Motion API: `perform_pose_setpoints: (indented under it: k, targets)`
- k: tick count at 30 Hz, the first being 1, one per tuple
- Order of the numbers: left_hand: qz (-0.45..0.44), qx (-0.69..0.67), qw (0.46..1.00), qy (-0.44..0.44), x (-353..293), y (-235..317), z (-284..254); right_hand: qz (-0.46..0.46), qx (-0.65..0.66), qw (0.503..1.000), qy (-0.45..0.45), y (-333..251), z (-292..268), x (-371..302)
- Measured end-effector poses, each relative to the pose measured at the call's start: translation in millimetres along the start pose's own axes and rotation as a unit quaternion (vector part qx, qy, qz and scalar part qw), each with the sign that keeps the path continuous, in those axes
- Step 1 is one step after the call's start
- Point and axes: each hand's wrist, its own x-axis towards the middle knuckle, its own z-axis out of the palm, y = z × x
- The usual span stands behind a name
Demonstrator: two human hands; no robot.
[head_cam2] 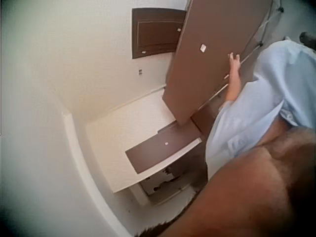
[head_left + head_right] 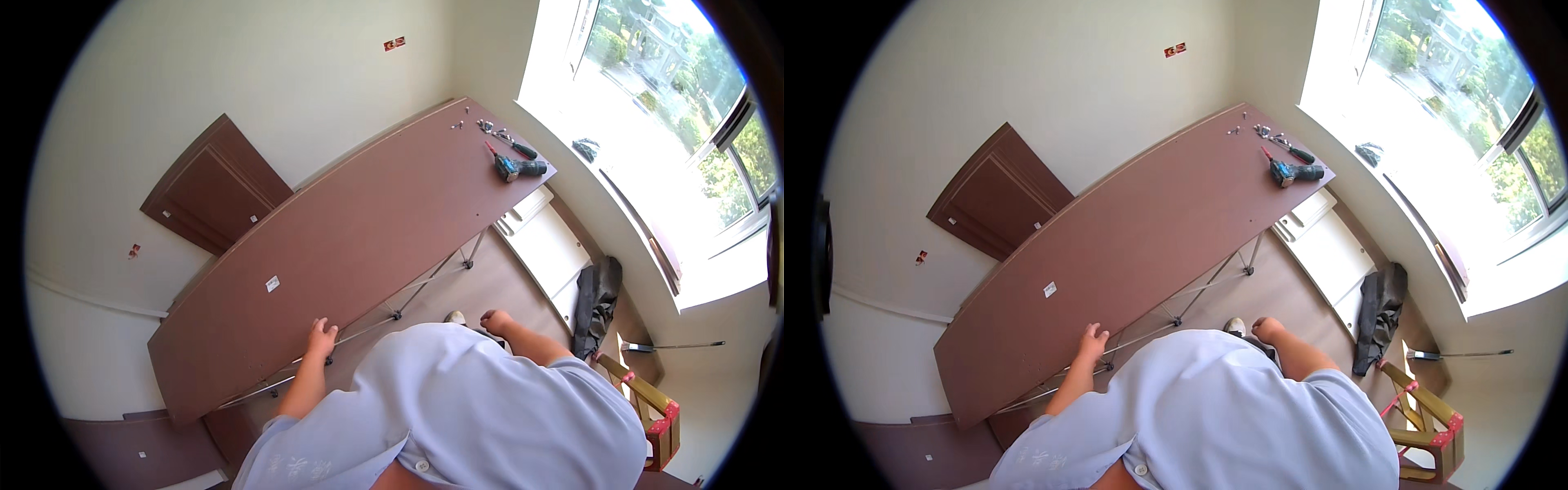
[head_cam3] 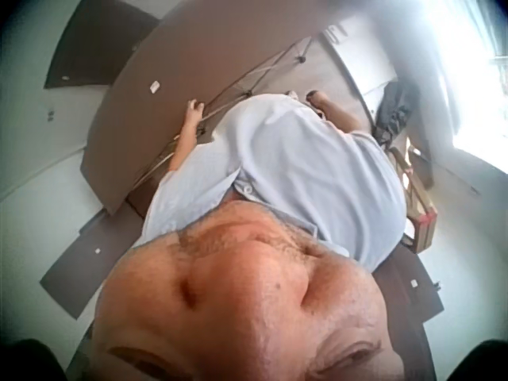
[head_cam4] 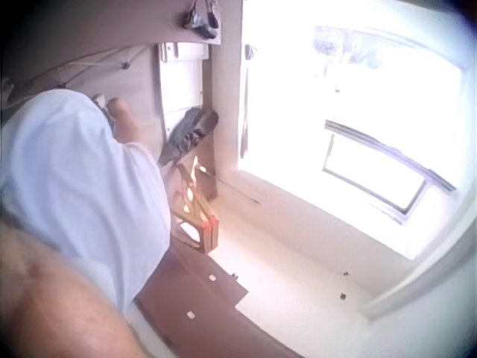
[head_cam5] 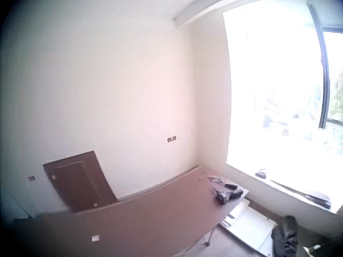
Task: The person moves large wooden panels, aligns them, and uses a power drill to drive screws into pre-drilled holes to assemble a furniture unit.
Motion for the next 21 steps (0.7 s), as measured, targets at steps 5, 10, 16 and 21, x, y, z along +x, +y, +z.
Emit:
perform_pose_setpoints:
  k: [5,10,16,21]
  targets:
    - [-0.064,0.103,0.982,-0.148,-2.0,68.4,37.5,0.063,0.158,0.985,0.034,-4.7,-94.6,26.1]
    - [-0.033,0.18,0.959,-0.218,18.8,94.3,42.0,0.151,0.158,0.971,0.096,36.3,-164.9,51.1]
    - [-0.058,0.25,0.921,-0.295,36.0,92.7,67.4,0.16,0.209,0.958,0.117,14.3,-161.1,27.7]
    - [-0.141,0.25,0.918,-0.274,50.1,146.1,53.7,0.066,0.038,0.978,0.193,3.0,-209.8,60.9]
